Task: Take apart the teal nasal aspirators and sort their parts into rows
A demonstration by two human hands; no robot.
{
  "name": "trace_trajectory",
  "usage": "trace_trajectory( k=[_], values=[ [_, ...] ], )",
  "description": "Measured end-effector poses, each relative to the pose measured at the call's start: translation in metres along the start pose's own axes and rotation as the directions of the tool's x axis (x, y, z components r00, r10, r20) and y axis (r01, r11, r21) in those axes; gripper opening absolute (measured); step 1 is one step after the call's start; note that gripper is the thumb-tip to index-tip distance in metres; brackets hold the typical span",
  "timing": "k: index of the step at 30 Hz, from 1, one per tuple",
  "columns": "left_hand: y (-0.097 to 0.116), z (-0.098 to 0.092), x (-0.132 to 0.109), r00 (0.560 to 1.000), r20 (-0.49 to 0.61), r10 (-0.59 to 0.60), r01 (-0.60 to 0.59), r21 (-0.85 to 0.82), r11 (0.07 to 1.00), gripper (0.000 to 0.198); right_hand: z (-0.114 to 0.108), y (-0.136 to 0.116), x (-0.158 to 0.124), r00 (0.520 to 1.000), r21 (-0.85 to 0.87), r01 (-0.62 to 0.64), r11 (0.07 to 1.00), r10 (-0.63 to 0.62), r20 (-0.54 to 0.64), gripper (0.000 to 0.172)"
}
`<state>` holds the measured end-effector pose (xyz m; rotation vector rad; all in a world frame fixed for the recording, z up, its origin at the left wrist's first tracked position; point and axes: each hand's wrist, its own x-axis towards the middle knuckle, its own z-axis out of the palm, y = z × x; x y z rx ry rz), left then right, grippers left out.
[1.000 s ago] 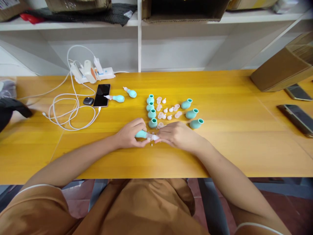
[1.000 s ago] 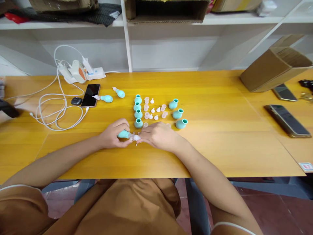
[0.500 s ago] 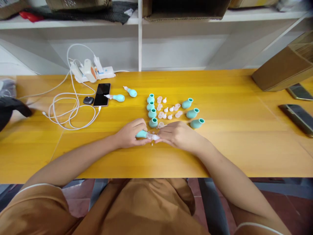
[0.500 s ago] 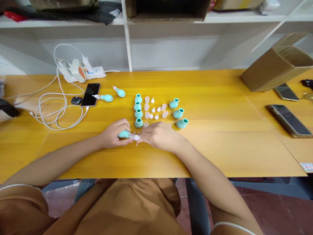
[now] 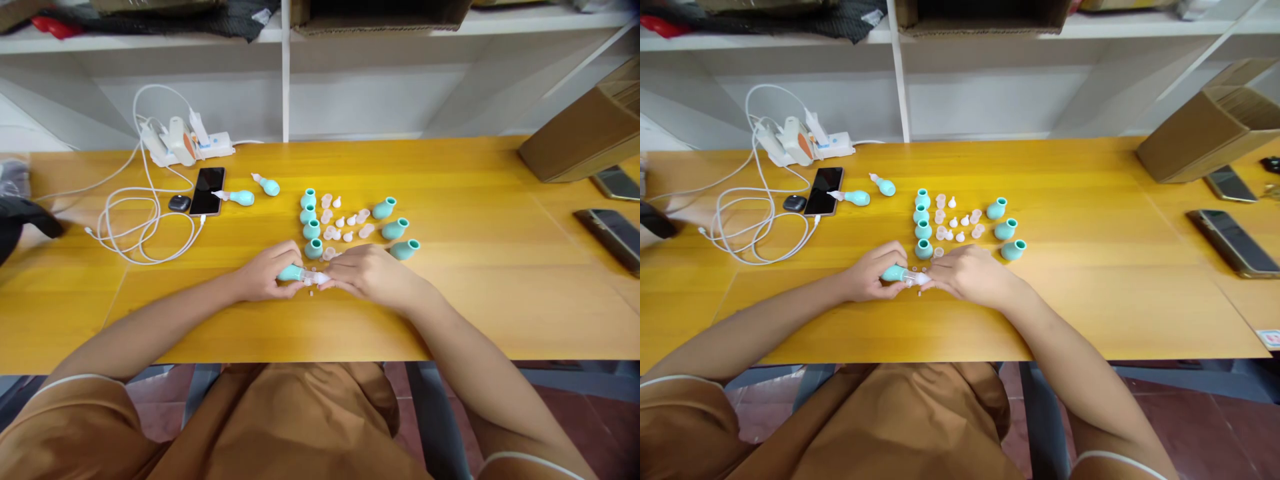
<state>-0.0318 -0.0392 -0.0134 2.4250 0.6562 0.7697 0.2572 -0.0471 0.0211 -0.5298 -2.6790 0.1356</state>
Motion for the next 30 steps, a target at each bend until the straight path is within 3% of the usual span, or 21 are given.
trace_trajectory(
  k=[8,18,25,30],
  values=[
    [-0.0018,-0.0003,-0.0005,0.999,0.029,-0.033,0.034,-0.026,0.999,0.027,-0.0014,-0.0009,0.001,1.0,0.036,-0.005,0.999,0.005,-0.013,0.039],
    [-0.0026,0.0013,-0.0016,0.997,0.004,-0.079,0.079,0.038,0.996,0.044,0.0045,-0.0019,0.0026,0.996,-0.117,0.081,0.99,-0.085,-0.031,0.039],
    [-0.0019,0.0038,-0.0024,0.998,-0.056,0.001,0.006,0.124,0.992,0.055,0.0072,-0.0076,0.007,0.991,-0.206,0.115,0.972,-0.127,-0.046,0.041],
    [0.0018,0.002,-0.0029,0.999,-0.004,0.038,-0.036,0.179,0.983,0.049,0.0065,-0.0091,0.0084,0.988,-0.215,0.125,0.969,-0.14,-0.058,0.041]
  ],
)
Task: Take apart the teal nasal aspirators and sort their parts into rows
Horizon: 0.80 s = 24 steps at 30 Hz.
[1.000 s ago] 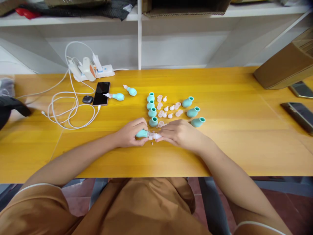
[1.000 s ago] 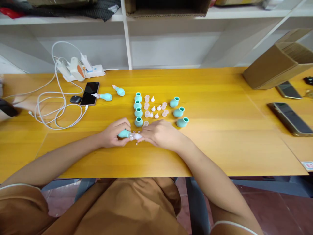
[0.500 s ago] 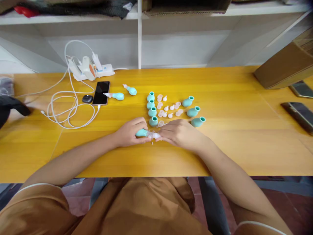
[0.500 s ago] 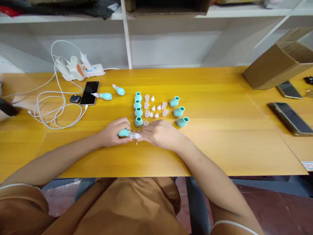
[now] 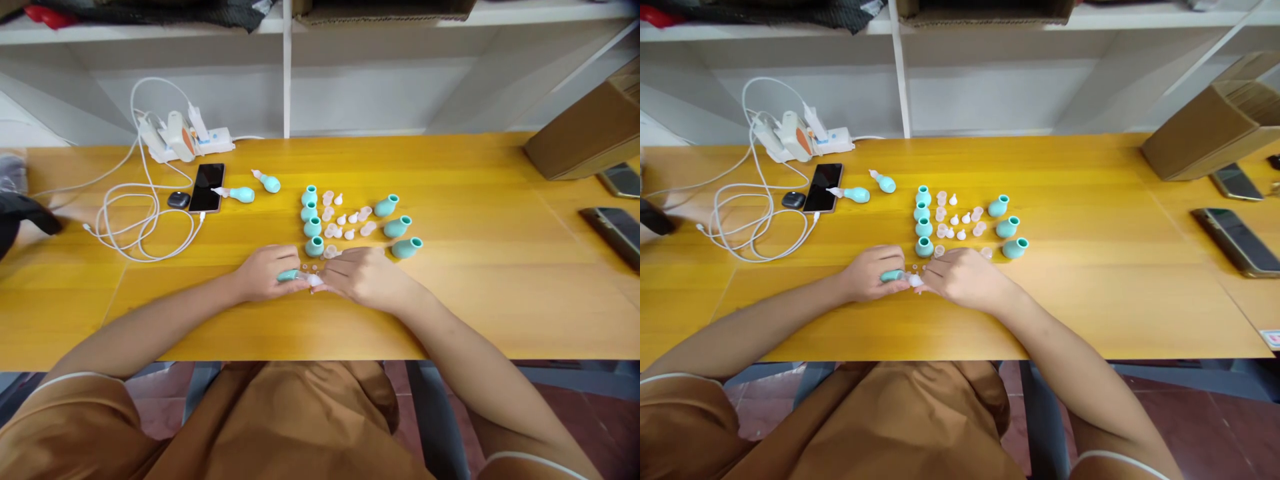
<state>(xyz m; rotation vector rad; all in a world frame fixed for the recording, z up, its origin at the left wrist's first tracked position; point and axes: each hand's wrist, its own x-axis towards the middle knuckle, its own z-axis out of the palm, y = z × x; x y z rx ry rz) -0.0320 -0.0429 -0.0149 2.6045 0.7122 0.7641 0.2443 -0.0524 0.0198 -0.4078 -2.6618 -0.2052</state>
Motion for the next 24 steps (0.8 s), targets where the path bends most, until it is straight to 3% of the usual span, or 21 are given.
trace_trajectory(
  k=[9,17,19,21,24],
  values=[
    [0.0045,-0.0044,0.0042,0.995,0.098,0.036,-0.032,-0.038,0.999,0.041,0.0019,0.0009,0.0,1.0,0.047,-0.021,0.999,0.02,0.013,0.04],
    [0.0024,-0.0053,0.0036,0.987,0.152,-0.055,0.069,-0.082,0.994,0.034,0.005,0.0023,-0.0026,0.998,0.088,-0.06,0.994,0.059,0.022,0.042],
    [0.0022,-0.0037,0.0026,0.995,0.092,-0.047,0.056,-0.103,0.993,0.024,0.004,0.0035,-0.0033,0.996,0.085,-0.085,0.993,0.083,0.03,0.044],
    [0.0018,-0.0014,0.0016,0.998,-0.061,-0.016,0.011,-0.086,0.996,0.027,0.002,0.0049,-0.0042,0.992,0.074,-0.122,0.99,0.12,0.022,0.047],
    [0.0012,0.0017,0.001,0.948,-0.305,0.089,-0.086,0.023,0.996,0.031,-0.0016,0.0061,-0.0051,0.986,0.073,-0.166,0.983,0.168,-0.015,0.048]
  ],
)
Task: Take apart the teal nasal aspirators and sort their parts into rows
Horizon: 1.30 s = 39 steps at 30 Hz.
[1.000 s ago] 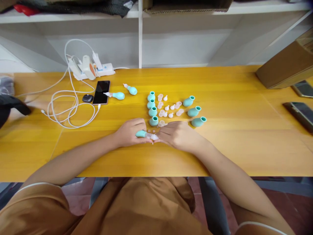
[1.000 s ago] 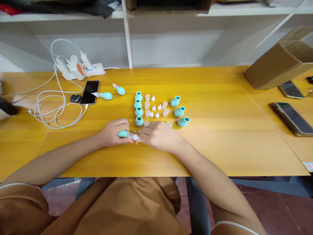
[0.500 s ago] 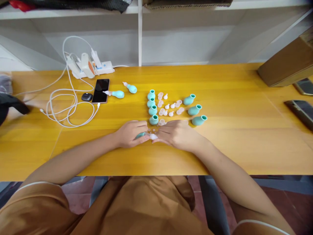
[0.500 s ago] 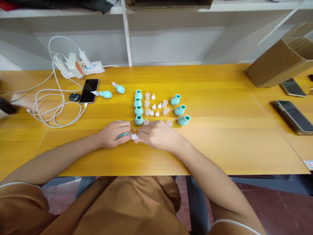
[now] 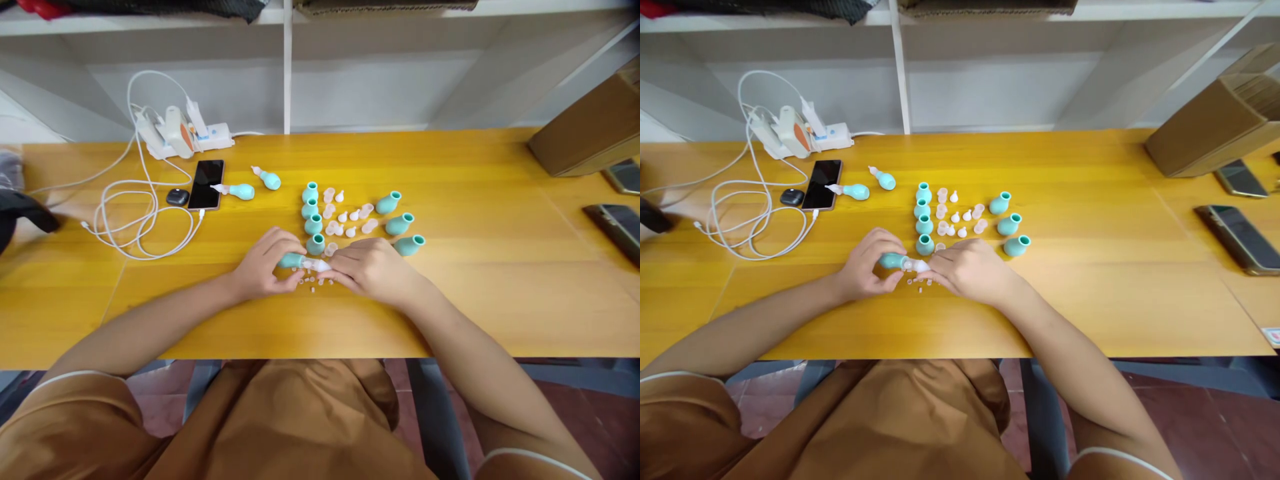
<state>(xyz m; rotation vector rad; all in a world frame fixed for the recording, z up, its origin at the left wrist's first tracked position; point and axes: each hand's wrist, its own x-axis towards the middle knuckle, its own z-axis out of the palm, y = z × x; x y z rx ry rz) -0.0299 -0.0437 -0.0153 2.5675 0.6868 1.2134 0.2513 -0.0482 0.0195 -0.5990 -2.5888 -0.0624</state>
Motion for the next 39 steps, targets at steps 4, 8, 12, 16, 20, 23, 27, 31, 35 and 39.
trace_trajectory(
  k=[4,8,12,16,20,23,27,31,35,39],
  values=[
    [0.0015,0.0012,0.0009,0.994,-0.078,0.078,-0.076,0.023,0.997,0.023,-0.0027,-0.002,0.0002,1.0,0.033,-0.024,0.999,0.024,-0.015,0.049],
    [0.0041,0.0012,0.0015,0.995,-0.069,0.076,-0.079,-0.046,0.996,0.023,-0.0012,-0.004,0.0007,1.0,0.047,-0.018,0.999,0.018,-0.012,0.052],
    [0.005,0.001,0.0004,0.998,-0.043,0.05,-0.053,-0.071,0.996,0.019,-0.0004,-0.0035,-0.0002,1.0,0.043,-0.028,0.999,0.027,0.012,0.054],
    [0.0059,0.0001,0.0001,0.999,-0.011,0.041,-0.042,-0.042,0.998,0.014,-0.0014,-0.0033,-0.0005,1.0,0.04,-0.019,0.999,0.018,0.022,0.054],
    [0.006,-0.0002,0.0002,0.998,0.005,0.064,-0.064,-0.016,0.998,0.012,-0.0018,-0.0037,0.0002,1.0,0.059,-0.005,0.998,0.003,0.029,0.052],
    [0.0056,-0.0001,0.0006,0.996,-0.001,0.088,-0.088,0.01,0.996,0.01,-0.0018,-0.0034,0.0007,0.999,0.079,-0.008,0.997,0.005,0.037,0.052],
    [0.0064,-0.0008,0.0019,0.99,0.006,0.139,-0.139,0.062,0.988,0.011,-0.0023,-0.0037,0.001,0.999,0.077,0.002,0.997,-0.006,0.044,0.052],
    [0.0076,-0.0014,0.0025,0.989,0.033,0.147,-0.15,0.114,0.982,0.011,-0.0027,-0.0049,0.0012,0.997,0.063,0.011,0.998,-0.015,0.069,0.053],
    [0.0085,-0.0002,0.0017,0.984,0.005,0.178,-0.177,0.125,0.976,0.015,-0.0031,-0.0058,0.0015,0.997,0.064,0.031,0.997,-0.035,0.068,0.051],
    [0.0095,0.0013,0.0003,0.993,0.014,0.117,-0.118,0.111,0.987,0.014,-0.0044,-0.0058,0.0015,0.997,0.082,0.026,0.996,-0.031,0.064,0.05]
  ],
)
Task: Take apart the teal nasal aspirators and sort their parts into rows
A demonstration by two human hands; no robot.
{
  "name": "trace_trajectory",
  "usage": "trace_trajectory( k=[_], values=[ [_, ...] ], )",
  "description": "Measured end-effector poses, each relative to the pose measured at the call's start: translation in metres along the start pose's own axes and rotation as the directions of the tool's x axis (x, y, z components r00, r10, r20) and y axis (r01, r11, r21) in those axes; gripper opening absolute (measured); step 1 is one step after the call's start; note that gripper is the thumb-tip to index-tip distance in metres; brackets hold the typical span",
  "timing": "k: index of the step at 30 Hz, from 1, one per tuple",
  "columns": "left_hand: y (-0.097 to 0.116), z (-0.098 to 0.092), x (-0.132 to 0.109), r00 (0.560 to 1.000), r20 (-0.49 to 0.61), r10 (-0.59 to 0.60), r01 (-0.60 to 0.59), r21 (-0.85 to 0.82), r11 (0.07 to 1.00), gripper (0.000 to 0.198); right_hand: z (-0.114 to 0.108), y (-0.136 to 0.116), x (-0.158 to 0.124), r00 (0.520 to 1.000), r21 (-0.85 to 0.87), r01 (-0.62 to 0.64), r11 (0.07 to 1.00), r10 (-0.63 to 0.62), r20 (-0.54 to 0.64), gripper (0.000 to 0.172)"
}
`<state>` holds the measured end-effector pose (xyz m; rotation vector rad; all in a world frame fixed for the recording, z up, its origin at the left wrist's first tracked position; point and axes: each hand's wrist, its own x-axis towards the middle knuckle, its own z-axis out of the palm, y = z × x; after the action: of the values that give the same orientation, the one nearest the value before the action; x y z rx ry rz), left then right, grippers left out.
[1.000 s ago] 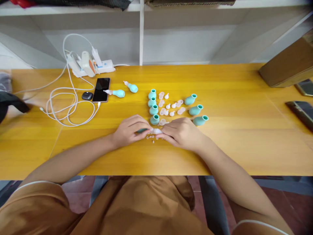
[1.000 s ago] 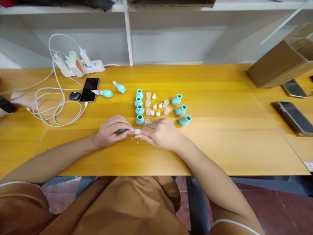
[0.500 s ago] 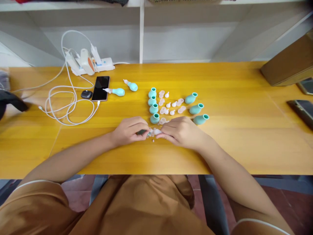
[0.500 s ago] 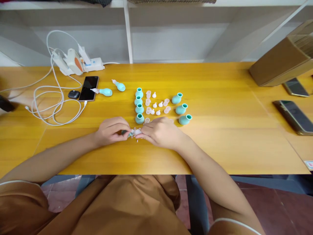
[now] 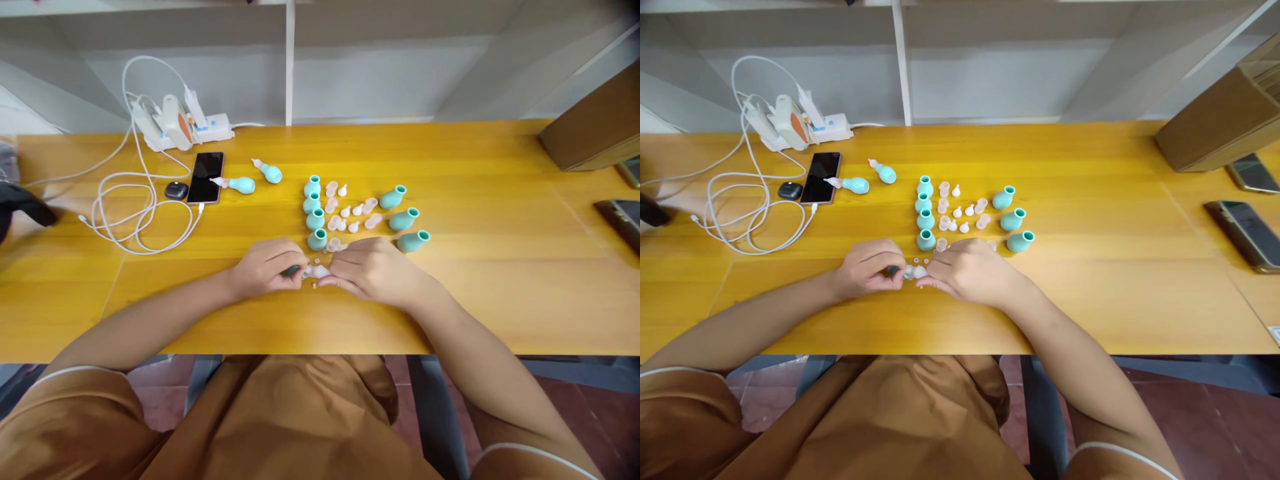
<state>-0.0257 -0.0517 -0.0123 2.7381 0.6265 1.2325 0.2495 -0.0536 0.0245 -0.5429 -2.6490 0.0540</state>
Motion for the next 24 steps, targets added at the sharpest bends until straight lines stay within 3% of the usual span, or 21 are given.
trace_trajectory(
  k=[9,24],
  values=[
    [0.0045,0.0031,0.0019,0.988,-0.032,-0.149,0.141,-0.177,0.974,0.014,-0.0004,0.0012,-0.0009,1.0,-0.025,0.005,1.0,-0.005,-0.005,0.052],
    [0.0076,0.0021,0.0043,0.959,-0.051,-0.278,0.255,-0.267,0.929,0.013,0.0045,0.0018,-0.0001,1.0,-0.003,0.016,1.0,-0.016,0.025,0.051]
  ],
)
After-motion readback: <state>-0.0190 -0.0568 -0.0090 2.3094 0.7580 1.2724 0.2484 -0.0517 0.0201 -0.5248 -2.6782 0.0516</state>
